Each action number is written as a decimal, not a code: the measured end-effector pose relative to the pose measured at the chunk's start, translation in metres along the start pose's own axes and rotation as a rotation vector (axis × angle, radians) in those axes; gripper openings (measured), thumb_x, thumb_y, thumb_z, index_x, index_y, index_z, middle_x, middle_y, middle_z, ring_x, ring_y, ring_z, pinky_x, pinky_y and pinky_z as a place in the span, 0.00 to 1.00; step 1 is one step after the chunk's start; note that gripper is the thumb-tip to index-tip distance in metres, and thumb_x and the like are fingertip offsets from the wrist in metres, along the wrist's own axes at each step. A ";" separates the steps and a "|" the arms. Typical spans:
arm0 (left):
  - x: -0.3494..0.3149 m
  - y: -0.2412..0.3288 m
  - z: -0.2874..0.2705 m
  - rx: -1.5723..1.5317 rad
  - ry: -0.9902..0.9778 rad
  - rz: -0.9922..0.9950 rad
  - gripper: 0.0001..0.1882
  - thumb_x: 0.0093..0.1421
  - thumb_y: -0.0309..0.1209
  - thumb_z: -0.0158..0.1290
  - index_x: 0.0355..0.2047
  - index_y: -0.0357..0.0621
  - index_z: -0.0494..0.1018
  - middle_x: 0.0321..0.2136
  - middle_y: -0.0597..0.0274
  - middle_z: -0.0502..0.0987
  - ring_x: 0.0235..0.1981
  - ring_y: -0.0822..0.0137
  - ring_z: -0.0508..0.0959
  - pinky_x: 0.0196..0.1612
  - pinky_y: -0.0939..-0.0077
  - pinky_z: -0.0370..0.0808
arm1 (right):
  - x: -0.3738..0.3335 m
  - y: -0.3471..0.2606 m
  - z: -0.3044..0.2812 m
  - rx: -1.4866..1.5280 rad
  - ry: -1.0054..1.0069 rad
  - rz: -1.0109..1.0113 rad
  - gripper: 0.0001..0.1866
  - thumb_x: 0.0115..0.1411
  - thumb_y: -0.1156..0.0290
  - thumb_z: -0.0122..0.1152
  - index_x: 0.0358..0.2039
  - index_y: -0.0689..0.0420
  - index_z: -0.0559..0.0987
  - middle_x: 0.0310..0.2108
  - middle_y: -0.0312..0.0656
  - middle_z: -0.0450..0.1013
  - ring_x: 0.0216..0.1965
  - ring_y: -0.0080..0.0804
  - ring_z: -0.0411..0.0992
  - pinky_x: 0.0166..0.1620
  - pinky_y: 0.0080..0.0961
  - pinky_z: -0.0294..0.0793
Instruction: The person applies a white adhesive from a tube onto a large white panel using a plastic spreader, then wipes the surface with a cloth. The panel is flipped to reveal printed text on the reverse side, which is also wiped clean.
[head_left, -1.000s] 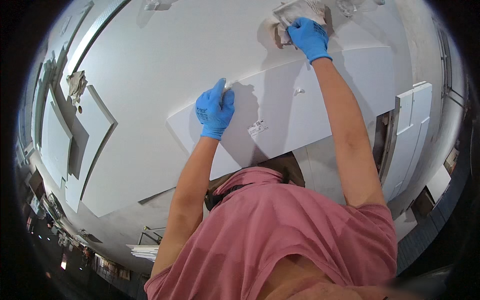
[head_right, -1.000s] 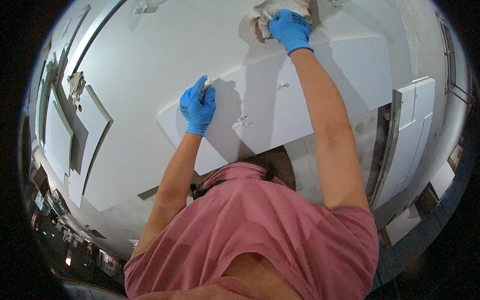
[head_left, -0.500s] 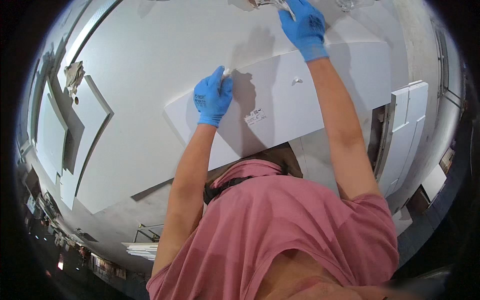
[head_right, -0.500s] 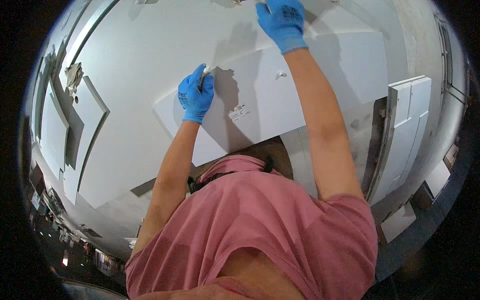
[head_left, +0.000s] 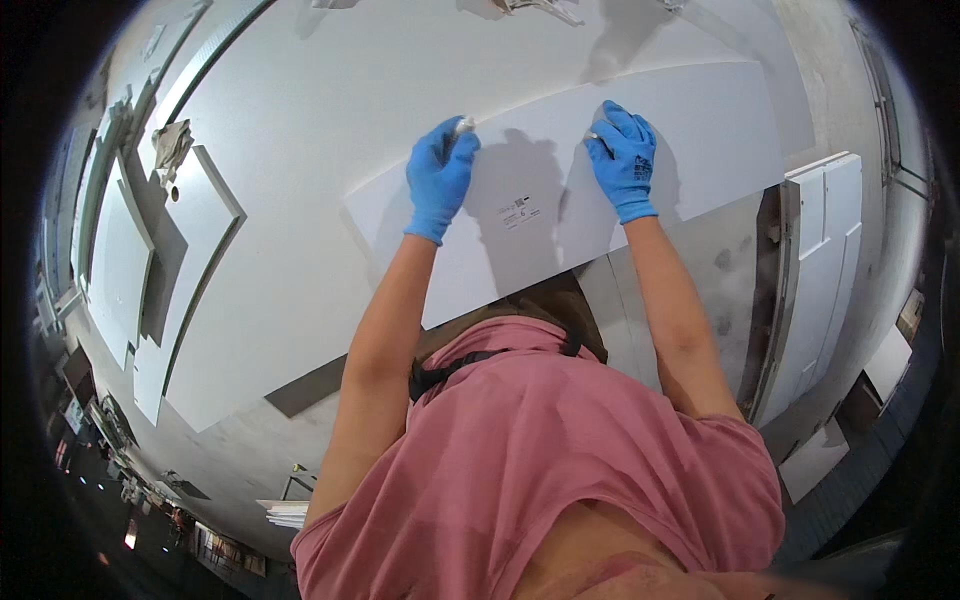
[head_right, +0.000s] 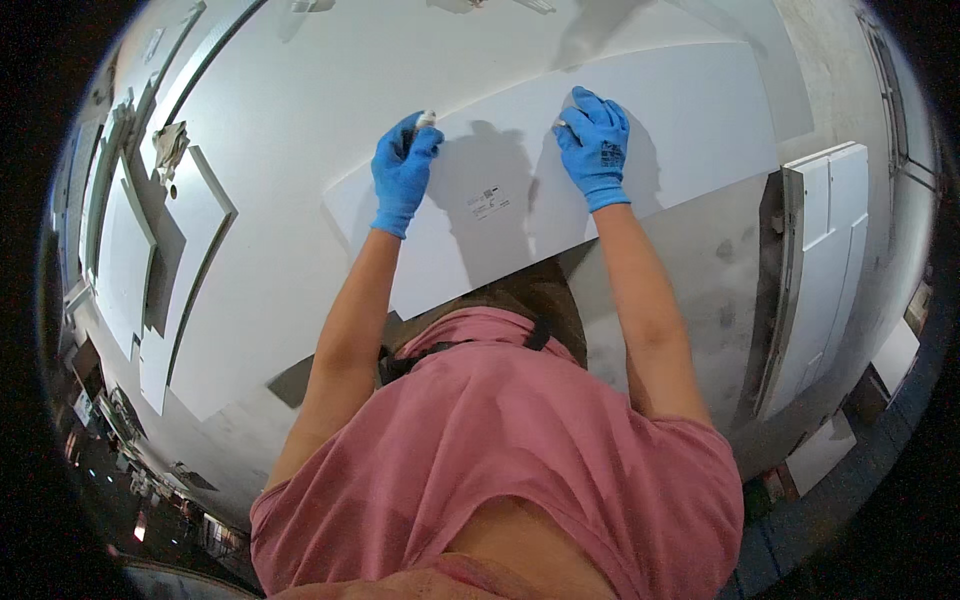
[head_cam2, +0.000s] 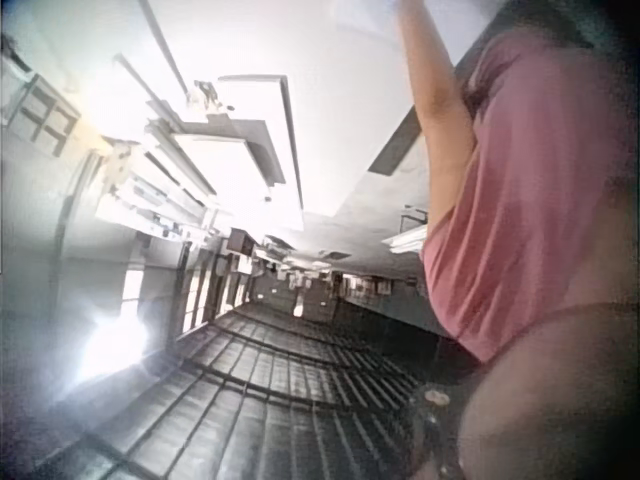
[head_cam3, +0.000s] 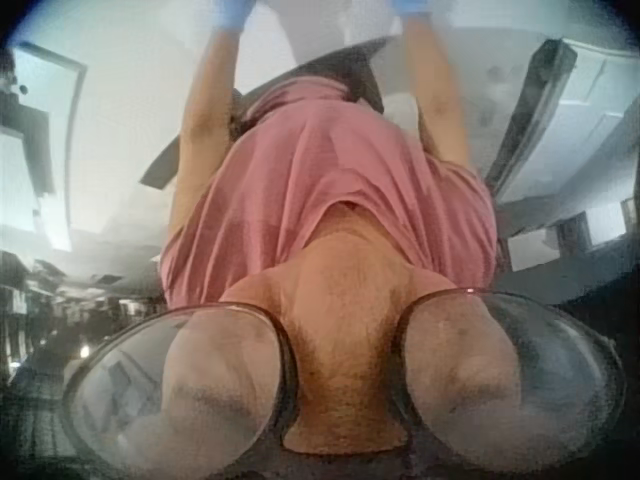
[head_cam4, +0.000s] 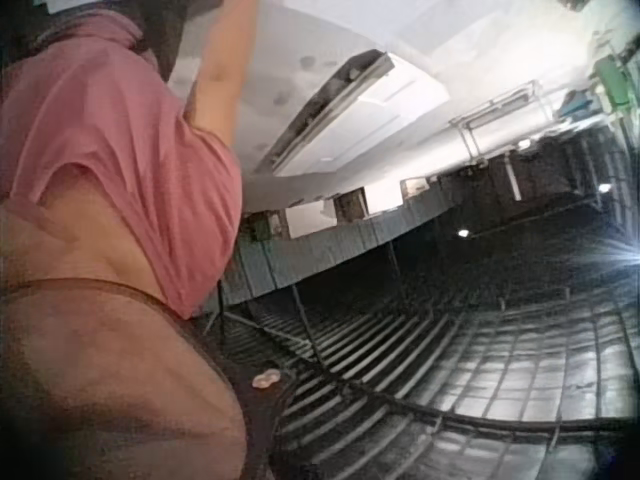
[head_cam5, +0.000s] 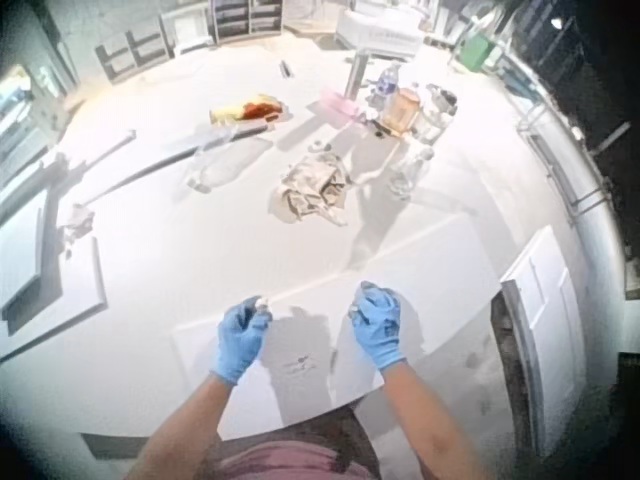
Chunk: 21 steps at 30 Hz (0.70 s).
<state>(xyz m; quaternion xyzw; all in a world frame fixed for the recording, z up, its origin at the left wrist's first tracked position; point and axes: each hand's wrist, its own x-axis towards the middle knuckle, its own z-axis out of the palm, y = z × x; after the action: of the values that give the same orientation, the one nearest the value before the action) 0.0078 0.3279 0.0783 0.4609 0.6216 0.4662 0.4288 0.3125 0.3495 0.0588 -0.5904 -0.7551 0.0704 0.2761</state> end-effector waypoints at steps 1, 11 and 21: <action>-0.005 0.011 0.000 -0.155 -0.053 -0.122 0.17 0.66 0.35 0.63 0.51 0.37 0.82 0.34 0.59 0.85 0.34 0.71 0.82 0.41 0.74 0.80 | 0.003 -0.005 -0.003 0.019 0.012 -0.002 0.12 0.56 0.70 0.74 0.41 0.53 0.85 0.57 0.47 0.79 0.56 0.49 0.77 0.60 0.43 0.76; -0.064 0.089 -0.036 -0.318 -0.510 -0.191 0.17 0.70 0.31 0.60 0.56 0.35 0.79 0.40 0.57 0.86 0.38 0.72 0.84 0.41 0.75 0.82 | 0.018 -0.153 -0.088 0.444 -0.302 -0.034 0.12 0.64 0.64 0.71 0.47 0.52 0.88 0.35 0.42 0.84 0.32 0.38 0.80 0.37 0.33 0.78; -0.089 0.100 -0.075 -0.198 -0.745 -0.324 0.17 0.70 0.34 0.61 0.54 0.36 0.81 0.36 0.59 0.86 0.34 0.74 0.81 0.38 0.76 0.81 | 0.006 -0.183 -0.114 0.358 -0.587 -0.279 0.10 0.65 0.61 0.64 0.44 0.46 0.87 0.29 0.43 0.80 0.30 0.44 0.78 0.36 0.40 0.76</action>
<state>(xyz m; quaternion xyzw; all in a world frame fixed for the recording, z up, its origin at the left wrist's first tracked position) -0.0282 0.2414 0.2002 0.4508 0.4408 0.2517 0.7343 0.2127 0.2769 0.2357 -0.3788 -0.8512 0.3294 0.1534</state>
